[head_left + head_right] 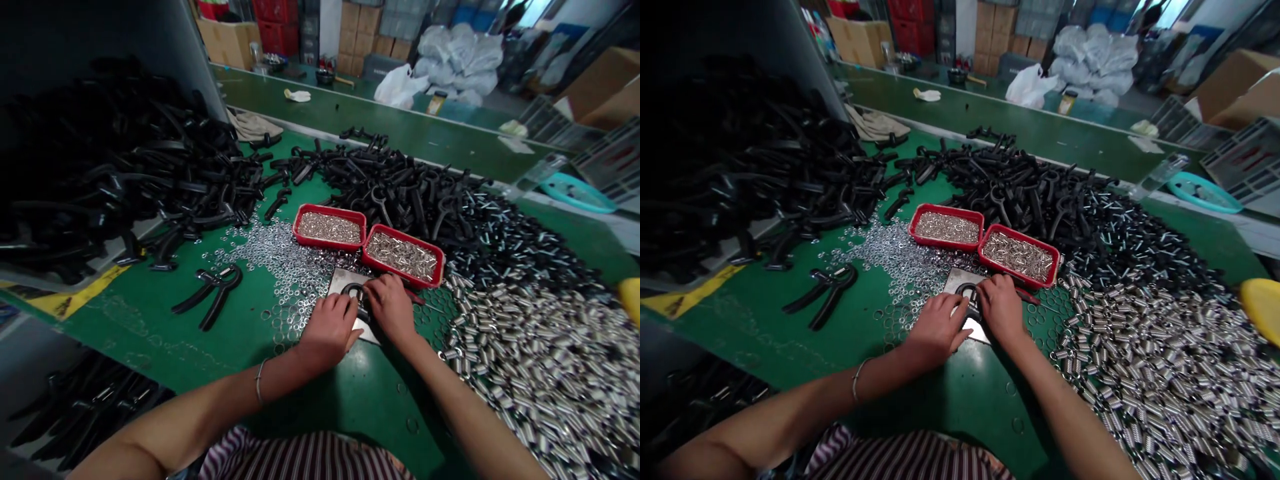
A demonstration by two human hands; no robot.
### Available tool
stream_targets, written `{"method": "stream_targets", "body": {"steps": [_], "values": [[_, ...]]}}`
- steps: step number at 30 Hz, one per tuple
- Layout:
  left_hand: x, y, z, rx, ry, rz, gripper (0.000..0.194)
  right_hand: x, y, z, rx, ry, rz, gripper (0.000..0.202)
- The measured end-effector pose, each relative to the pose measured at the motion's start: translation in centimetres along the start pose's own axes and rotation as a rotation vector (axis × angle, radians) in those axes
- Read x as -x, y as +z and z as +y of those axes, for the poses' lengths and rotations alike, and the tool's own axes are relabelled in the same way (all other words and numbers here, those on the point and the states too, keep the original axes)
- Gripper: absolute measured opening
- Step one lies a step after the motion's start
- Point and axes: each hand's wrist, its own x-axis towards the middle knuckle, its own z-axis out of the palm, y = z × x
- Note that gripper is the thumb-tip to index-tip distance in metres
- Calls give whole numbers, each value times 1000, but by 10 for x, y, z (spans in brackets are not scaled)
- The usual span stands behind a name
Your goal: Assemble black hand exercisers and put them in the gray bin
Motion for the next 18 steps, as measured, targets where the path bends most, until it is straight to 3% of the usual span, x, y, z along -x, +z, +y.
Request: {"method": "stream_targets", "body": {"steps": [5,9,12,14,18], "values": [[-9,-1,-12,82,100,-62,41,7,-15,5,101,-62,-58,25],[-26,-5,-30,130,231,-109,35,35,-35,23,242,47,-17,27],[-26,-6,-32,129,245,-126,37,57,-39,38,309,153,-162,22],[-21,-5,-30,109,209,-120,40,66,-38,44,215,244,-223,19],[-13,-2,-26,97,162,-93,44,75,-44,43,-191,394,-164,24]]}}
